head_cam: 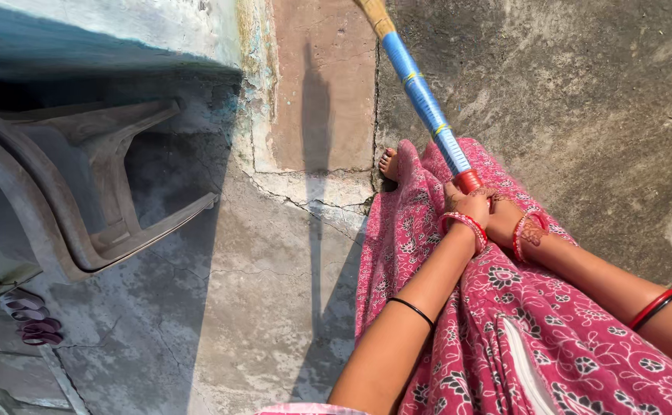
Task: The person sweeps an outdoor concrete floor using a broom, moving leaves and debris into piles while walking.
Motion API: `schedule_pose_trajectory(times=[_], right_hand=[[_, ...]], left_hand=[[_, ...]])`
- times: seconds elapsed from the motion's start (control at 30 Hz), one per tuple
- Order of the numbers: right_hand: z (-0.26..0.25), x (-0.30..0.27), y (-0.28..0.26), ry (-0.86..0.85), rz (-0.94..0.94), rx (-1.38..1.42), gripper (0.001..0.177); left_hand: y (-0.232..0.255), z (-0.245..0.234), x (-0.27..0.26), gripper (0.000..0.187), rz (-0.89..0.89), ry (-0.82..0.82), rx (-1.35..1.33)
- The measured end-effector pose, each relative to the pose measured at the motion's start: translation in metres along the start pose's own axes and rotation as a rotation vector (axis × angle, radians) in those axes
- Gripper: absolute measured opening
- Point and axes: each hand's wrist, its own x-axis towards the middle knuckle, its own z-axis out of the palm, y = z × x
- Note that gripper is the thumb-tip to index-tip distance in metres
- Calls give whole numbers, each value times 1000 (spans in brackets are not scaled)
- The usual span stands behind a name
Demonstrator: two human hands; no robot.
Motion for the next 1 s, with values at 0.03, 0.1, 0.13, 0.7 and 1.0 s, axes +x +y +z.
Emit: schedule_pose_trajectory(times=[0.03, 0.1, 0.13, 0.7, 1.0], right_hand=[[4, -3, 2, -56, 41, -98, 49], [20, 1, 3, -156, 58, -327, 55], [33, 5, 3, -201, 57, -404, 57], [42, 63, -61, 85, 493, 308, 27], [-44, 14, -68, -135, 460, 69, 18]], left_hand=[[-2, -9, -7, 69, -72, 32, -55], [-17, -27, -17, 65, -173, 88, -149], [-24, -37, -12, 63, -209, 109, -192], [-1, -50, 119, 76, 248, -120, 90], [-6, 3, 68, 41, -120, -402, -165]])
